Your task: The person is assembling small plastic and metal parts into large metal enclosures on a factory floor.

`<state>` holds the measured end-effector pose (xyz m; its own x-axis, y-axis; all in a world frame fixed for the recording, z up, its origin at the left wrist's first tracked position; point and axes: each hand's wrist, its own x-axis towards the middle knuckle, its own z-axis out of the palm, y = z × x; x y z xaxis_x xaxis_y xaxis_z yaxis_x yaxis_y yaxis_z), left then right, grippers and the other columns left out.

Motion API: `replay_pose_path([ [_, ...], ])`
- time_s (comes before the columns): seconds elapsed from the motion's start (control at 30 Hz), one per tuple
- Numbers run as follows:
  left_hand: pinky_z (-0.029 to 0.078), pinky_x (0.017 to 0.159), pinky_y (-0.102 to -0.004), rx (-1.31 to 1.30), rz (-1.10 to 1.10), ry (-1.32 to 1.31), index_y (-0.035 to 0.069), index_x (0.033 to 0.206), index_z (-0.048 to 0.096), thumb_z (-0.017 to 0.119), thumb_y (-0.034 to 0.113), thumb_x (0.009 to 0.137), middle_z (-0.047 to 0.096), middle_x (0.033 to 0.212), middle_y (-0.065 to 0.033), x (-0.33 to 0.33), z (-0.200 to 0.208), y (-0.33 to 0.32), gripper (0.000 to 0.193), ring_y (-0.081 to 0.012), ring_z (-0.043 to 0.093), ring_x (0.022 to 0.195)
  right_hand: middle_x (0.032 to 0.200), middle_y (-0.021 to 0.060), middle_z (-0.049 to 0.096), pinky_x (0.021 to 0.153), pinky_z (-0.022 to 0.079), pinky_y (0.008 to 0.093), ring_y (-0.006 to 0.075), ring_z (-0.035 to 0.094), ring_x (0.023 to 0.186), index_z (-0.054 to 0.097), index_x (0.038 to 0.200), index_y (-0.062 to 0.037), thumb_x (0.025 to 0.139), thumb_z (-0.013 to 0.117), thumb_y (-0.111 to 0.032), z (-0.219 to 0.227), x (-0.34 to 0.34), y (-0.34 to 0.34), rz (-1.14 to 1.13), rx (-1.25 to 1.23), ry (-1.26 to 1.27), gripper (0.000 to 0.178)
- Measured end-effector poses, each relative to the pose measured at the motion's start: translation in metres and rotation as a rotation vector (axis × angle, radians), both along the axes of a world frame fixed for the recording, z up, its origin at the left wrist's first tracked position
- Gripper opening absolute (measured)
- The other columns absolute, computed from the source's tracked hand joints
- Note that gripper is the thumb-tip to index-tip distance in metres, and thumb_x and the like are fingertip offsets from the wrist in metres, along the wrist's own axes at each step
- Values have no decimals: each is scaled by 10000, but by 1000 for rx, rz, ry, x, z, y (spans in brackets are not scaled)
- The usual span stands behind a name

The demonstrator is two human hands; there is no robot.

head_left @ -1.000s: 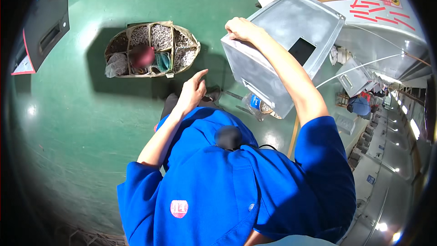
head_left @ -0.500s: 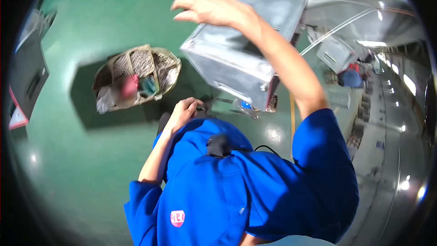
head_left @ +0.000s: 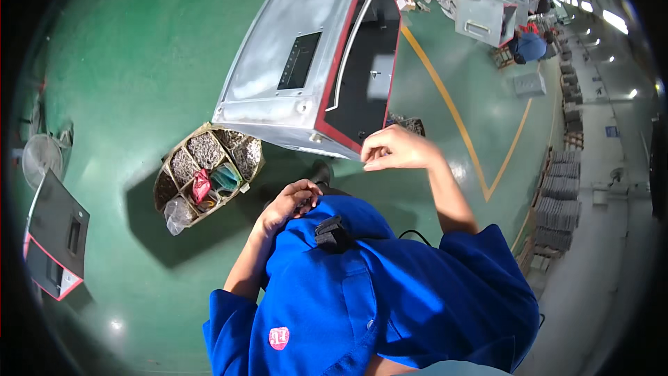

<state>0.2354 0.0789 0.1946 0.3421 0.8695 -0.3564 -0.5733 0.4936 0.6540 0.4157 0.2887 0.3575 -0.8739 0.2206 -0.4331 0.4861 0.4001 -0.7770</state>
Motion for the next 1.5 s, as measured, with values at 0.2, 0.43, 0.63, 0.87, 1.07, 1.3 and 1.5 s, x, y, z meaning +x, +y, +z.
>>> replay_pose_path([
  [0.2,306,407,-156,-26,-4,34,32,1007,565,449,237,976,556,700,-7,20,28,11,238,-21,397,474,676,133,634,588,456,363,269,617,630,625,731,13,777,662,-243,-54,-14,-8,30,183,-24,263],
  [0.43,297,417,-166,-113,103,79,19,973,576,414,307,972,551,668,-24,53,33,20,331,-32,387,470,711,135,636,656,482,376,278,633,687,615,745,5,783,652,-244,-73,-24,-21,31,113,166,254],
  [0.63,418,558,-257,-167,281,-382,34,1044,579,430,344,940,609,828,-80,67,11,8,360,-139,539,673,768,100,581,709,491,382,276,599,787,573,789,-28,754,646,-225,-80,-21,-46,95,278,609,214],
  [0.87,423,954,-285,-454,589,-169,88,1209,468,633,30,733,522,1187,-45,97,-2,4,507,-159,490,1120,876,55,602,833,436,363,223,577,899,592,864,-83,669,711,-233,-86,9,-46,383,485,426,274],
  [1.07,314,1061,-333,-278,480,192,83,1285,404,749,22,598,456,1280,-73,124,2,17,771,-206,401,1239,1038,103,615,916,419,371,245,576,993,568,977,-44,710,667,-169,-97,30,-25,467,371,448,311],
  [1.3,488,852,-312,-157,573,204,34,1172,480,602,224,820,546,1120,-93,148,0,43,418,-204,552,1029,849,110,598,770,481,365,257,614,845,569,833,-32,722,625,-116,-117,49,-12,414,367,664,150],
  [1.5,569,651,-312,-639,620,-506,36,1007,559,443,328,944,623,863,-99,152,-7,64,320,-197,641,761,853,107,586,770,485,366,245,615,845,567,794,-36,682,657,-116,-114,59,1,446,363,598,164],
])
